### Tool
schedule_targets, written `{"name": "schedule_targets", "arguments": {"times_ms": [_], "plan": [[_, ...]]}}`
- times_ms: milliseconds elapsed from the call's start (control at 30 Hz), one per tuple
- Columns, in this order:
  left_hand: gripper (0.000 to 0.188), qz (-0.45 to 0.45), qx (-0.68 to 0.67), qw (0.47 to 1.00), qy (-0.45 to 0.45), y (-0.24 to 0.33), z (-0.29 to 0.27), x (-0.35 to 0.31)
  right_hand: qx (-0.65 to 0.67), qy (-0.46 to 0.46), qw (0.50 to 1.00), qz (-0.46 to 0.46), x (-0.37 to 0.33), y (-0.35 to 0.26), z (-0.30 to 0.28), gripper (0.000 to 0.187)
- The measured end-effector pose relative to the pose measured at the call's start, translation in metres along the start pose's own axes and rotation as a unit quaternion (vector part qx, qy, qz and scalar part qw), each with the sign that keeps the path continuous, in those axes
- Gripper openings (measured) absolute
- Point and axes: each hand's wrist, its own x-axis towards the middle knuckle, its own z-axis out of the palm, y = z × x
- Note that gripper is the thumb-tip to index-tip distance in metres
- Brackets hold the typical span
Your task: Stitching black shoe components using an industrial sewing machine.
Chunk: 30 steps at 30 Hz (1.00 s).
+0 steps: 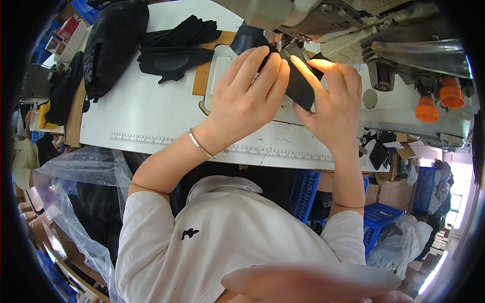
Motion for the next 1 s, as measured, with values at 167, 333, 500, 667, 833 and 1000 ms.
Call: {"name": "schedule_targets", "arguments": {"times_ms": [167, 333, 500, 667, 833, 1000], "plan": [[0.033, -0.024, -0.063, 0.998, -0.013, -0.007, -0.007, 0.000, 0.017, 0.003, 1.000, 0.000, 0.000, -0.006, -0.002, 0.064], [0.034, 0.007, -0.091, 0.996, -0.009, -0.018, -0.005, -0.001, 0.080, -0.004, 0.997, 0.010, -0.001, -0.003, 0.001, 0.067], [0.034, 0.015, -0.110, 0.994, -0.006, -0.025, -0.003, -0.003, 0.166, -0.038, 0.985, 0.018, -0.005, 0.006, 0.005, 0.061], [0.032, 0.015, -0.121, 0.992, 0.011, -0.027, -0.003, -0.002, 0.357, -0.099, 0.918, 0.142, -0.006, 0.004, 0.003, 0.052], [0.031, -0.062, -0.181, 0.980, 0.051, -0.029, 0.006, 0.001, 0.512, -0.065, 0.834, 0.194, -0.022, -0.005, 0.015, 0.041], [0.027, 0.016, -0.134, 0.987, 0.090, -0.032, 0.011, -0.006, 0.559, -0.044, 0.797, 0.225, -0.026, -0.008, 0.017, 0.031]]}}
